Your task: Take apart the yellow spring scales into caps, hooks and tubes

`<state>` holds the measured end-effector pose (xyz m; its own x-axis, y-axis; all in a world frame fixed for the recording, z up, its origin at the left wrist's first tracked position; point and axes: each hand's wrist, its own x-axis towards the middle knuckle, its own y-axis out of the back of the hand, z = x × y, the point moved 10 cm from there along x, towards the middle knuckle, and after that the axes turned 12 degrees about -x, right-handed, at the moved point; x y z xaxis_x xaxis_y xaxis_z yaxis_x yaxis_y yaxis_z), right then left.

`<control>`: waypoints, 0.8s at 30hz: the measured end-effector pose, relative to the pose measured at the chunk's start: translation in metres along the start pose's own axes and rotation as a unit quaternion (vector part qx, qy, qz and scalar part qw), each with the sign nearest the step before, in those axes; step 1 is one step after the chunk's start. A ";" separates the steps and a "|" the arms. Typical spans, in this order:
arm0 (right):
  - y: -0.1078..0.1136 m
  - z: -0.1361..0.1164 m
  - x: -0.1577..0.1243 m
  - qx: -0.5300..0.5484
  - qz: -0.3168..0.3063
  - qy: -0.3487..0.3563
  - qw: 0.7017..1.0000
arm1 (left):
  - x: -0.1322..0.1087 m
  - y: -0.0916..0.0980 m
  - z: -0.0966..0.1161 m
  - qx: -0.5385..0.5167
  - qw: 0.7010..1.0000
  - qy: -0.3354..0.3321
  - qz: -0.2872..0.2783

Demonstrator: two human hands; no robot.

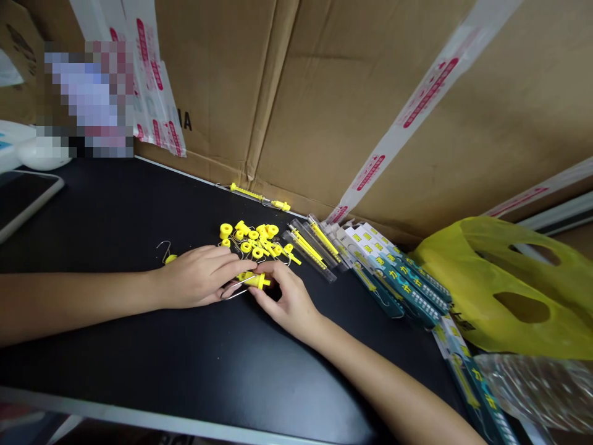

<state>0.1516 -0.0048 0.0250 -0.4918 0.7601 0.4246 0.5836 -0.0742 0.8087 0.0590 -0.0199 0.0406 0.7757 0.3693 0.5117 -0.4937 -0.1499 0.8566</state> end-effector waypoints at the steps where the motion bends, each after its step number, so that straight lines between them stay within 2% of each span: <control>1: 0.000 0.001 0.000 0.005 0.005 -0.003 1.000 | 0.000 0.000 0.000 0.002 1.000 0.000 0.003; 7: 0.006 0.008 -0.001 0.051 0.032 -0.064 0.996 | 0.001 -0.001 -0.001 0.021 1.000 0.014 0.004; 13: 0.012 0.002 -0.002 0.095 0.043 -0.094 0.990 | -0.002 -0.004 -0.007 0.042 0.998 0.047 -0.022; 16: 0.012 0.006 -0.003 0.111 0.052 -0.130 0.984 | -0.003 -0.003 -0.008 0.063 0.996 0.055 -0.014; 18: 0.008 0.008 -0.003 0.136 0.041 -0.146 0.979 | -0.003 -0.001 -0.009 0.073 0.996 0.057 -0.004; 24: -0.015 0.002 -0.008 0.142 -0.061 -0.159 0.975 | -0.003 0.003 -0.002 0.066 0.997 0.022 0.029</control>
<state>0.1486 -0.0087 0.0087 -0.3705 0.9169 0.1486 0.7112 0.1772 0.6803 0.0544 -0.0198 0.0409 0.7284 0.3952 0.5596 -0.4789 -0.2905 0.8284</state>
